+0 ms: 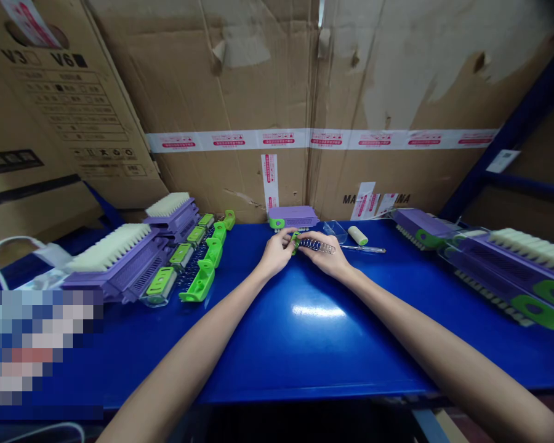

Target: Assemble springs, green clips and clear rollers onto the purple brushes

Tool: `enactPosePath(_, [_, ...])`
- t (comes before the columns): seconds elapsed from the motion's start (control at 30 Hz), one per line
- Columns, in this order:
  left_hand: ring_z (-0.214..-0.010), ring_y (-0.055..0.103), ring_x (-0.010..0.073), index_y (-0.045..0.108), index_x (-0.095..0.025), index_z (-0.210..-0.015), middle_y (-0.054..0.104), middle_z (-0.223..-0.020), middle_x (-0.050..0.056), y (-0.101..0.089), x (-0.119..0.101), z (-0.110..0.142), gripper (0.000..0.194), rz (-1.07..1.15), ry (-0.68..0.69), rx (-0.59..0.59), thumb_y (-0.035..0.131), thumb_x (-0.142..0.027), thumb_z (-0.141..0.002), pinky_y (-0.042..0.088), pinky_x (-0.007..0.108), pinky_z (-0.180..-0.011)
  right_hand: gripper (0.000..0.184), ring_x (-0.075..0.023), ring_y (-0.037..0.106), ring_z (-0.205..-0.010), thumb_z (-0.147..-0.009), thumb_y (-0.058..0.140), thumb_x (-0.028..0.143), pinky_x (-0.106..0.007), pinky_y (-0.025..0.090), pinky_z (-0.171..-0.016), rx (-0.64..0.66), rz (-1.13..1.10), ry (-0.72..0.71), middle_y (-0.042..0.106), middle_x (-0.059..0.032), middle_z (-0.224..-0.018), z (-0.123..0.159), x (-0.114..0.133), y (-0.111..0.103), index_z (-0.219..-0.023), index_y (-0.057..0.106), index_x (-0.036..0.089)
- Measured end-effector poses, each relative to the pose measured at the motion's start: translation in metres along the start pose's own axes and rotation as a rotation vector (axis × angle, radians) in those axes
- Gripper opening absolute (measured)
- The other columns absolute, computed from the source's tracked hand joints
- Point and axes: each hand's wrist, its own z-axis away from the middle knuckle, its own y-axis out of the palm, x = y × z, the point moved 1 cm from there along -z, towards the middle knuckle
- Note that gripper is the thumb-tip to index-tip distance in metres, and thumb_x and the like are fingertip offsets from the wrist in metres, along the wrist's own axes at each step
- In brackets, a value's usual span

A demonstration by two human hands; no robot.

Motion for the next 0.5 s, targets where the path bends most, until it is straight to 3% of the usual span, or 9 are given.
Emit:
enactPosePath(0.2, [-0.062, 0.062, 0.0099, 0.055, -0.016, -0.095, 0.058, -0.064, -0.003, 0.001, -0.008, 0.004, 0.023, 0.070, -0.015, -0.100, 0.057, -0.007, -0.075, 0.046, 0.018, -0.059, 0.016, -0.0190, 0.068, -0.083, -0.077, 0.063, 0.025, -0.033, 0.051, -0.080, -0.009, -0.028, 0.035, 0.072, -0.0016, -0.090, 0.000, 0.002, 0.002, -0.092, 0.067, 0.023])
enactPosePath(0.5, [-0.059, 0.064, 0.0131, 0.054, -0.016, -0.084, 0.061, -0.061, -0.002, -0.001, -0.010, 0.004, 0.020, 0.117, -0.088, -0.170, 0.068, -0.016, -0.069, 0.050, 0.023, -0.058, 0.019, -0.0199, 0.067, -0.079, -0.073, 0.067, 0.031, -0.034, 0.053, -0.076, -0.029, -0.044, 0.087, 0.071, -0.0030, -0.085, -0.001, -0.003, 0.006, -0.091, 0.067, 0.023])
